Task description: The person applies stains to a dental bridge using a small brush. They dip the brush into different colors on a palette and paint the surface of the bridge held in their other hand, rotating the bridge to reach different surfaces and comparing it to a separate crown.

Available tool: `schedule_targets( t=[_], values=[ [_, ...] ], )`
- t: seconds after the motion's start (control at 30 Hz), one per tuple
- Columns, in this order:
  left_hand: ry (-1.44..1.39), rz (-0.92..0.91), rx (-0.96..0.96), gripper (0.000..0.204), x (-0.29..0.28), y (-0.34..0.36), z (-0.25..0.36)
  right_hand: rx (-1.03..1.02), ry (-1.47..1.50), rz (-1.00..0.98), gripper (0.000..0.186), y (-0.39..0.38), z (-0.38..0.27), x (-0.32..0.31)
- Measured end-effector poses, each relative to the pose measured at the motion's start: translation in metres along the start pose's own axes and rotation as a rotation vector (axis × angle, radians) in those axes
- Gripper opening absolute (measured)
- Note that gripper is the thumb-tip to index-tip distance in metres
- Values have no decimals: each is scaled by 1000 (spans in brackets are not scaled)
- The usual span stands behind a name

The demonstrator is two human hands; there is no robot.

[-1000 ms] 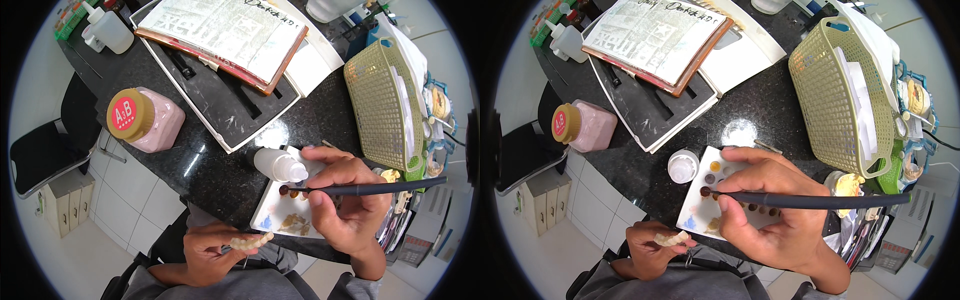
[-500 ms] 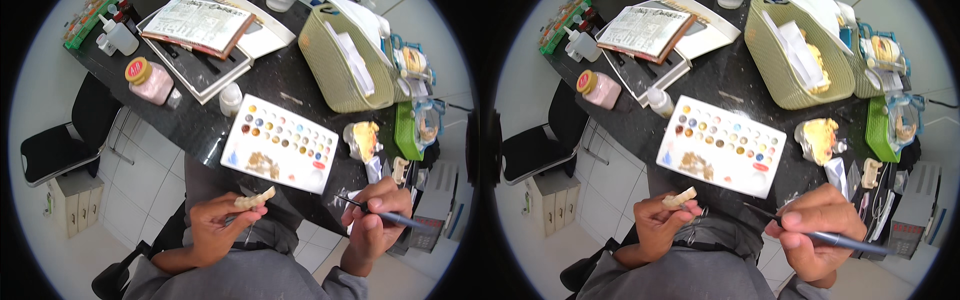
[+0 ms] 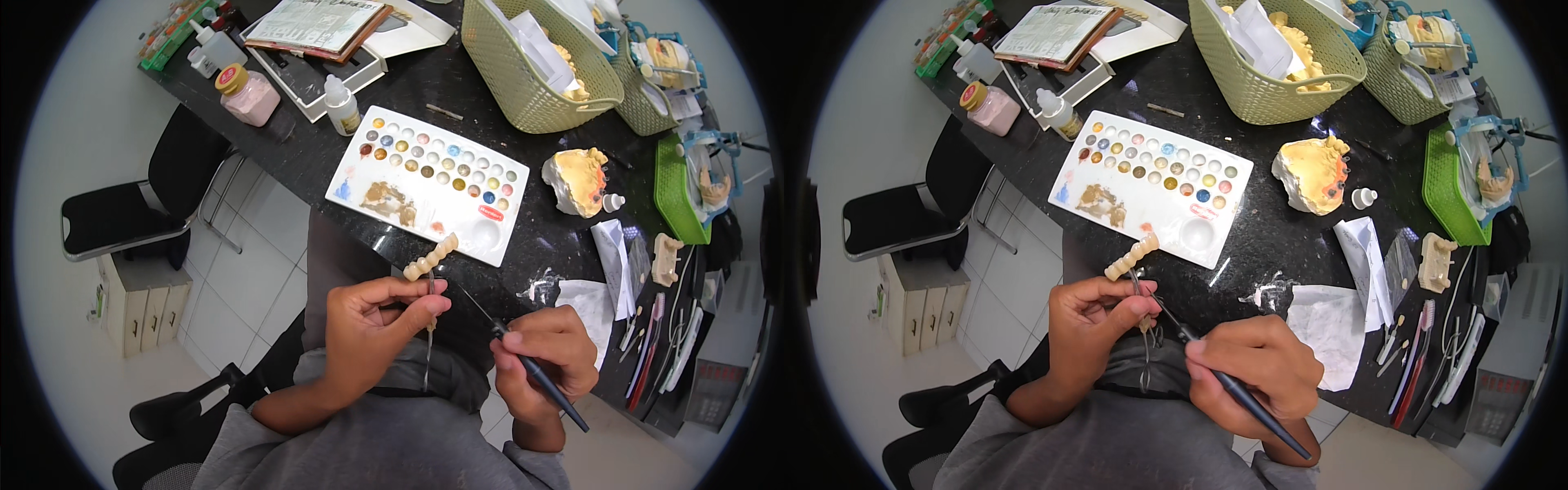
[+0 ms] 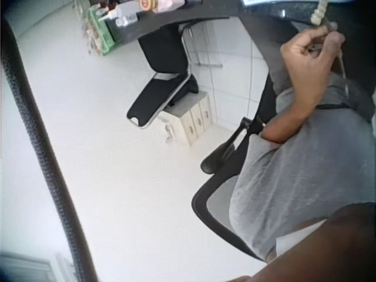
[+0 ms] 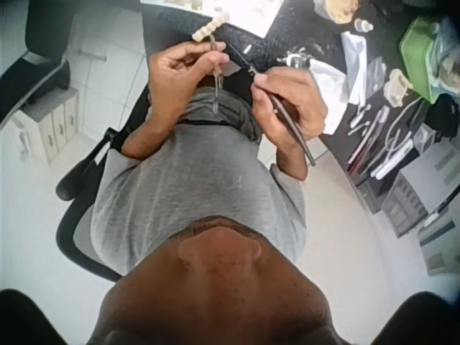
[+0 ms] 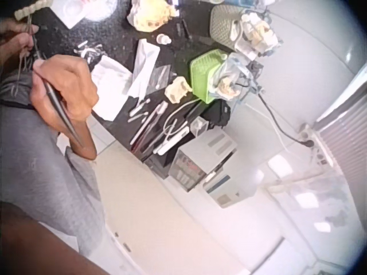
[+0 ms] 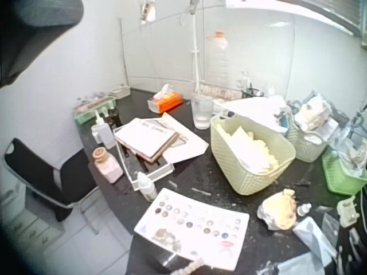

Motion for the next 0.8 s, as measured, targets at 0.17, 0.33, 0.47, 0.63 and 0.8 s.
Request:
schedule_targets(
  t=[0.17, 0.33, 0.47, 0.63, 0.8],
  values=[
    [-16, -17, 5, 19, -2, -1, -4, -96, -35, 2, 18, -3, -2, 6],
    [21, -6, 31, 18, 2, -3, -2, -146, 8, 96, 13, -25, -3, -14],
    [23, -9, 63, 18, -1, -2, -7, -124, -138, 235, 13, -45, -9, -52],
    [76, -44, 90, 15, 15, -10, -13, 173, -185, 369, 14, -64, 6, -98],
    [174, -31, 138, 11, 23, -14, -15, 183, -318, 343, 16, -75, 9, -106]
  ],
)
Point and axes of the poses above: each hand's wrist, its own y-axis towards the middle knuckle, its own x-axis out of the palm, z = x × y, the point moved 5 cm from there along y, towards the middle knuckle, and after that the axes turned 2 degrees about x, right-handed, at the moved point
